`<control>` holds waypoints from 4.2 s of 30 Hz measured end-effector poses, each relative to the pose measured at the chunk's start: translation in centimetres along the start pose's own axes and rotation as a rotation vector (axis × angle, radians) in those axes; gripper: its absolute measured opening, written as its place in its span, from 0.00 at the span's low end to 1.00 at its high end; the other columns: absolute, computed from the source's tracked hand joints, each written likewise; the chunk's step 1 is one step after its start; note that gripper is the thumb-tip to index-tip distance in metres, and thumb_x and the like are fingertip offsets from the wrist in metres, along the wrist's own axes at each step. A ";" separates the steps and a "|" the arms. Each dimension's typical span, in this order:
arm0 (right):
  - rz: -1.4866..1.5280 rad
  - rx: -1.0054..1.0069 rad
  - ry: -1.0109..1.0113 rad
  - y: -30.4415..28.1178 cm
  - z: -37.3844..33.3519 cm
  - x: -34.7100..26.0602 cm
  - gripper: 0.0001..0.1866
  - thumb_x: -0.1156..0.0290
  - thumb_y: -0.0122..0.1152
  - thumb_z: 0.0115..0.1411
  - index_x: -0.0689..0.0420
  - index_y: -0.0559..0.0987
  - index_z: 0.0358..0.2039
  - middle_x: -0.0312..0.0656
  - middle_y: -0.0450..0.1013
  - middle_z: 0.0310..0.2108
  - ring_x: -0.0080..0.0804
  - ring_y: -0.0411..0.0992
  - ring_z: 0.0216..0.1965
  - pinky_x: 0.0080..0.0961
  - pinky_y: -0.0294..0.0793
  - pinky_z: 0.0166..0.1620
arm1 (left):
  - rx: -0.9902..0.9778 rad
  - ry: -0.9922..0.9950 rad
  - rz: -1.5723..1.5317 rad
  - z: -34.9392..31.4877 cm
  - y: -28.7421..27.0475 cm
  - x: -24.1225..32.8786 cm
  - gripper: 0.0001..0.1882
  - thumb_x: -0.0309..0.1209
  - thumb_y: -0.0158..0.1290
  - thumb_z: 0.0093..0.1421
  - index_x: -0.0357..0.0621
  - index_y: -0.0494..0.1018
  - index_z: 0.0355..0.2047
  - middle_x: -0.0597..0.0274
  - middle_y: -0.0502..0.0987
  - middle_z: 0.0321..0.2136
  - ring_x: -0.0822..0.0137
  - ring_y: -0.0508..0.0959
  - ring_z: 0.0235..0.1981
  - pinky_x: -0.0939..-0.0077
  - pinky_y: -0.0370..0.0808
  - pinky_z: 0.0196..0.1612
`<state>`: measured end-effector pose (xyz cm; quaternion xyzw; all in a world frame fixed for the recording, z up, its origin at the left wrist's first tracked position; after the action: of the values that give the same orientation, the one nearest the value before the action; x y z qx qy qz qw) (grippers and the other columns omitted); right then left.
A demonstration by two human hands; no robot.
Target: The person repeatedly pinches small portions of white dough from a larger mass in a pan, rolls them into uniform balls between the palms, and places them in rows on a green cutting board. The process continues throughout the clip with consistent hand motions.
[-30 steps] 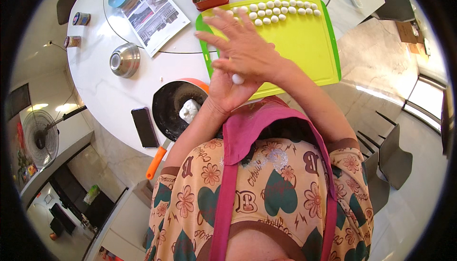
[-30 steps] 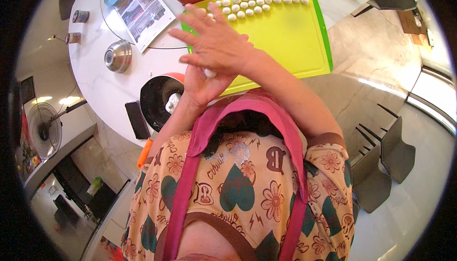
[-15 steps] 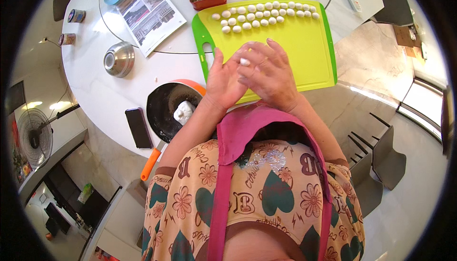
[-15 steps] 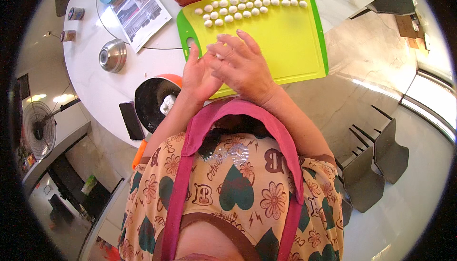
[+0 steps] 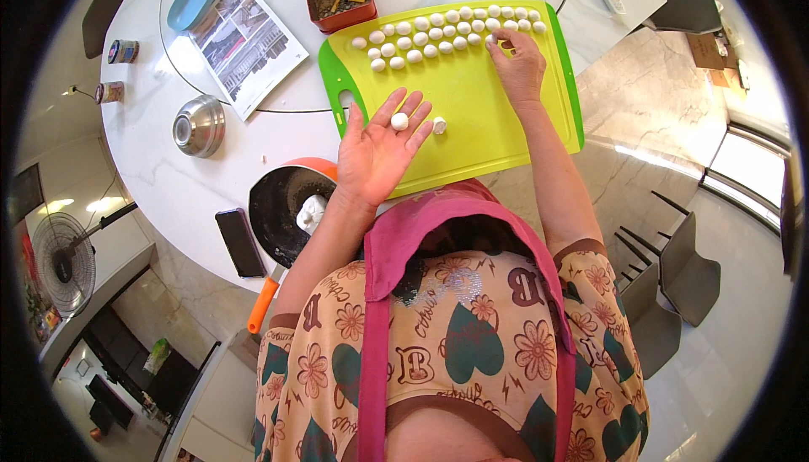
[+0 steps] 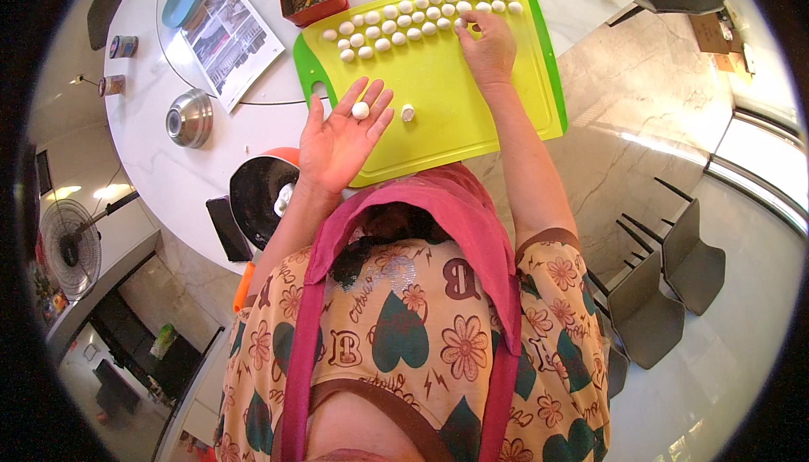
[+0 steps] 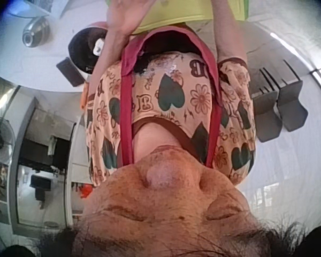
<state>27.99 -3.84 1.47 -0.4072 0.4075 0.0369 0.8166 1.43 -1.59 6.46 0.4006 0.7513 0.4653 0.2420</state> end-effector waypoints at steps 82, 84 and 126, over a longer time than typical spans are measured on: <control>0.116 -0.492 -0.724 -0.6 -7.5 -20.3 0.36 0.41 0.47 0.56 0.46 0.68 0.61 0.48 0.58 0.65 0.47 0.50 0.68 0.54 0.39 0.68 | -0.278 0.036 0.390 -2.8 5.9 -1.6 0.41 0.60 0.31 0.66 0.43 0.43 0.69 0.53 0.47 0.69 0.54 0.48 0.70 0.57 0.46 0.70; 0.201 -0.557 -0.797 -1.5 -9.4 -21.6 0.35 0.43 0.48 0.56 0.47 0.68 0.61 0.49 0.57 0.65 0.47 0.49 0.69 0.55 0.40 0.67 | -0.385 -0.048 -0.019 -1.3 3.8 -0.8 0.42 0.59 0.32 0.66 0.40 0.42 0.69 0.49 0.46 0.69 0.50 0.48 0.69 0.54 0.46 0.70; 0.196 -0.591 -0.788 -0.6 -10.1 -22.6 0.35 0.47 0.55 0.56 0.42 0.64 0.63 0.42 0.53 0.67 0.46 0.46 0.70 0.60 0.37 0.67 | -0.245 0.006 0.393 -0.6 3.3 -1.8 0.46 0.65 0.32 0.63 0.43 0.44 0.69 0.47 0.43 0.69 0.47 0.45 0.70 0.55 0.44 0.70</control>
<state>6.75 -5.09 14.19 -0.5359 0.0765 0.3780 0.7510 3.23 -2.60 9.69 0.5055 0.5975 0.5923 0.1915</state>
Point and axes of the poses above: each hand's wrist, its own z-axis towards the middle knuckle, its own y-axis out of the palm, x = y × z, the point moved 3 cm from there along z, towards the middle knuckle
